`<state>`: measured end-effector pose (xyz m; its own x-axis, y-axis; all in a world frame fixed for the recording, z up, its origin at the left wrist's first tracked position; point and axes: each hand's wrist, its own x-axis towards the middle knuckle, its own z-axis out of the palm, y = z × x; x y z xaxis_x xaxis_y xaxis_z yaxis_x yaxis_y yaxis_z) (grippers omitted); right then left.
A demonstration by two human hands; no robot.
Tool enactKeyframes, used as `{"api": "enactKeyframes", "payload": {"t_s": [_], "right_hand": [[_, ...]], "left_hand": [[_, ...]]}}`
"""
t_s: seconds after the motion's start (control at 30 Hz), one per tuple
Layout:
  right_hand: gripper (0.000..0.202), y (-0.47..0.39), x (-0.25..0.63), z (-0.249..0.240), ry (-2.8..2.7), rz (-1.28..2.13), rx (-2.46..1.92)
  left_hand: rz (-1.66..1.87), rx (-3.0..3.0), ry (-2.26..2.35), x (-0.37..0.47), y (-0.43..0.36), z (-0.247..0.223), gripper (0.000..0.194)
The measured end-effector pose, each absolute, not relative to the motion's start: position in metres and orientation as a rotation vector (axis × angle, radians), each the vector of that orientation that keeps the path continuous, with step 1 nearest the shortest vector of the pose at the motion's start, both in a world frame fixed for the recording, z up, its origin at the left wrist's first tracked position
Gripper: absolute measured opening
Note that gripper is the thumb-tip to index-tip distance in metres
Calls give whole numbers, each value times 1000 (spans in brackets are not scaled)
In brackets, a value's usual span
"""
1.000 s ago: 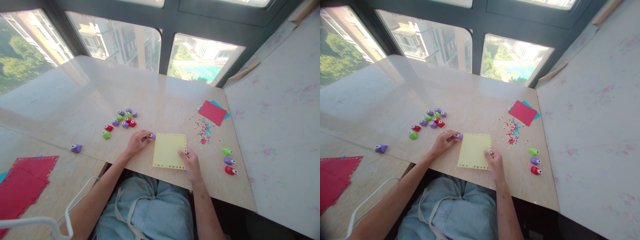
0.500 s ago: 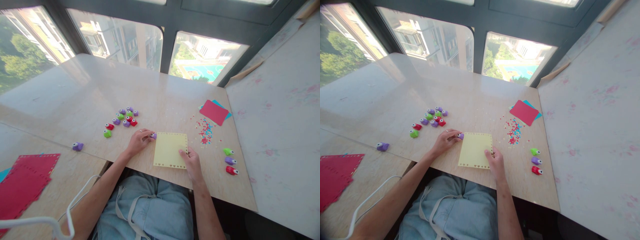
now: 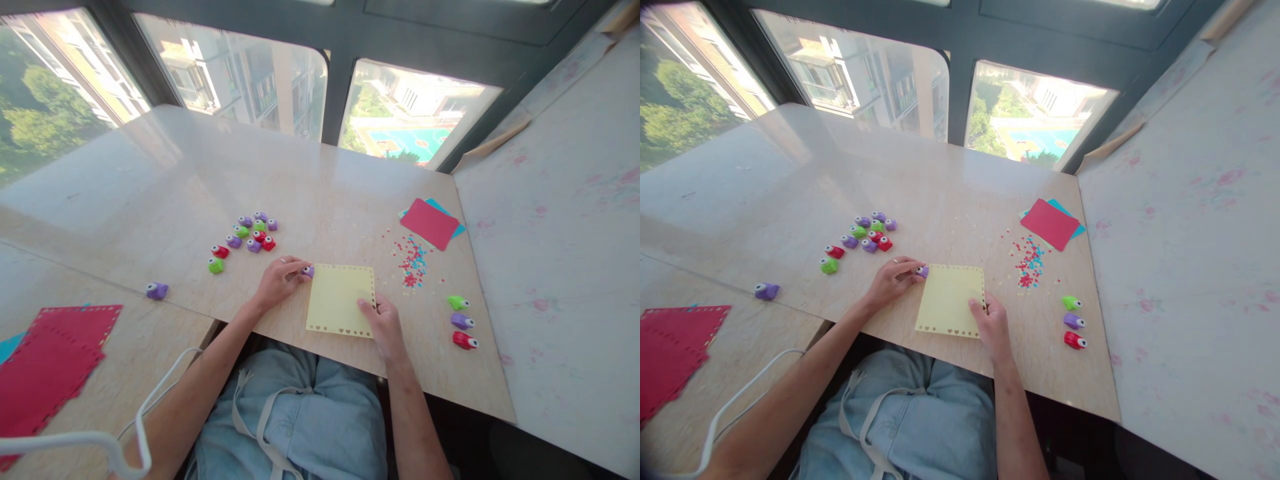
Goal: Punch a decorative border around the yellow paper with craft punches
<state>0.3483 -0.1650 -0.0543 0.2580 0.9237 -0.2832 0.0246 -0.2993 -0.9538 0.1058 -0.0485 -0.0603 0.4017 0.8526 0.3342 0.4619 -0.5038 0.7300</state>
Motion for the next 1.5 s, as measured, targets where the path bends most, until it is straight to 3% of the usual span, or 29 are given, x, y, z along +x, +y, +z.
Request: {"api": "enactKeyframes", "payload": {"t_s": [0.53,1.5], "right_hand": [[49,-163,350,-51,-901,1233,-1604],[42,-156,348,-42,-909,1355,-1539]], "left_hand": [[974,2134,1119,106,-48,-64,24],[937,2158,1133,107,-49,-60,22]]}}
